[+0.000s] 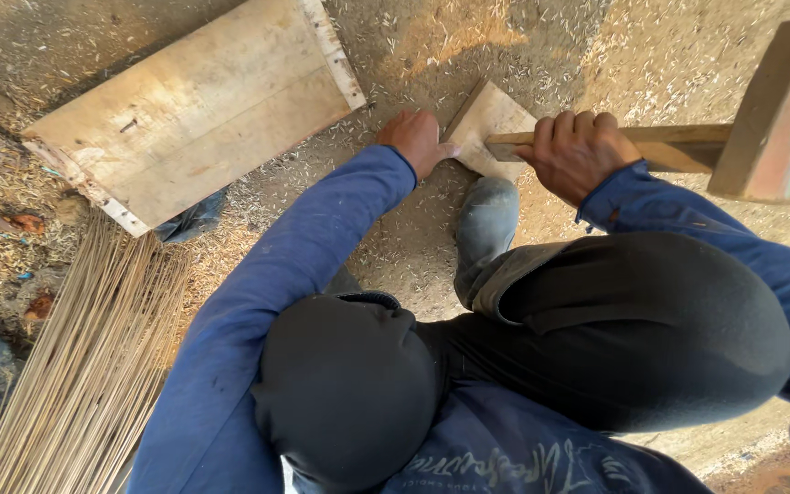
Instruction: The person retrieves a wooden tool from a pile of sacks and uses a brick to hammer and split a wooden piece. They then inspect the split wood and continue hammering the tool to adjust its components.
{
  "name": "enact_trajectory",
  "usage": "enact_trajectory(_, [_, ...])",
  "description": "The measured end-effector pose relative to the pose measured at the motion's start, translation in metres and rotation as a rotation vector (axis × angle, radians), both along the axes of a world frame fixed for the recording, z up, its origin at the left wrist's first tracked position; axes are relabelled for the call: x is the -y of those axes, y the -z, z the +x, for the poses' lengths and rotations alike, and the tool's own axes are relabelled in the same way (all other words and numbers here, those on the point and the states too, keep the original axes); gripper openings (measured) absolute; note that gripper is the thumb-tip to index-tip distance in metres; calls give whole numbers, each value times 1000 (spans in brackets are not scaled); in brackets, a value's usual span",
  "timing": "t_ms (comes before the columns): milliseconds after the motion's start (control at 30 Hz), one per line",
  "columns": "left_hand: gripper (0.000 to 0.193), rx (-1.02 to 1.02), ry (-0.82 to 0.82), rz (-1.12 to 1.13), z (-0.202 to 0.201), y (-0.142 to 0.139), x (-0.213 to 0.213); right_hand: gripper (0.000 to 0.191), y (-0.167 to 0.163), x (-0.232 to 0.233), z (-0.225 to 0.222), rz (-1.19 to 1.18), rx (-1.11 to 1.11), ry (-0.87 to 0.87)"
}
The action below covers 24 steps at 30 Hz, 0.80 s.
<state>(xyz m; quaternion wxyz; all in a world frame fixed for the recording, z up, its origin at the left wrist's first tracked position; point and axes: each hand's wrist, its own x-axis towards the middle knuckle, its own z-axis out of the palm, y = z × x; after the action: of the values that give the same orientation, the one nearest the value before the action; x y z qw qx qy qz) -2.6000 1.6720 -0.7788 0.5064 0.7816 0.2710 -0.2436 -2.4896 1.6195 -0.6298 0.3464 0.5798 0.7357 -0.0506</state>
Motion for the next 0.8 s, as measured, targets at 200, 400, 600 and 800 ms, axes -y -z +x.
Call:
enact_trajectory(200, [52,-23,80,-19,2,-2,2,60,-39,-28,-11,44,7,20])
enact_trajectory(400, [55,20,53,22,-9,-5,6,62,-86,-55,-55,-24,19,81])
enact_trajectory(600, [52,87,49,63,-18,-6,10,63,-86,-34,-71,-57,64,118])
enact_trajectory(800, [53,137,36,115,-15,3,17,60,-92,-52,-68,15,50,119])
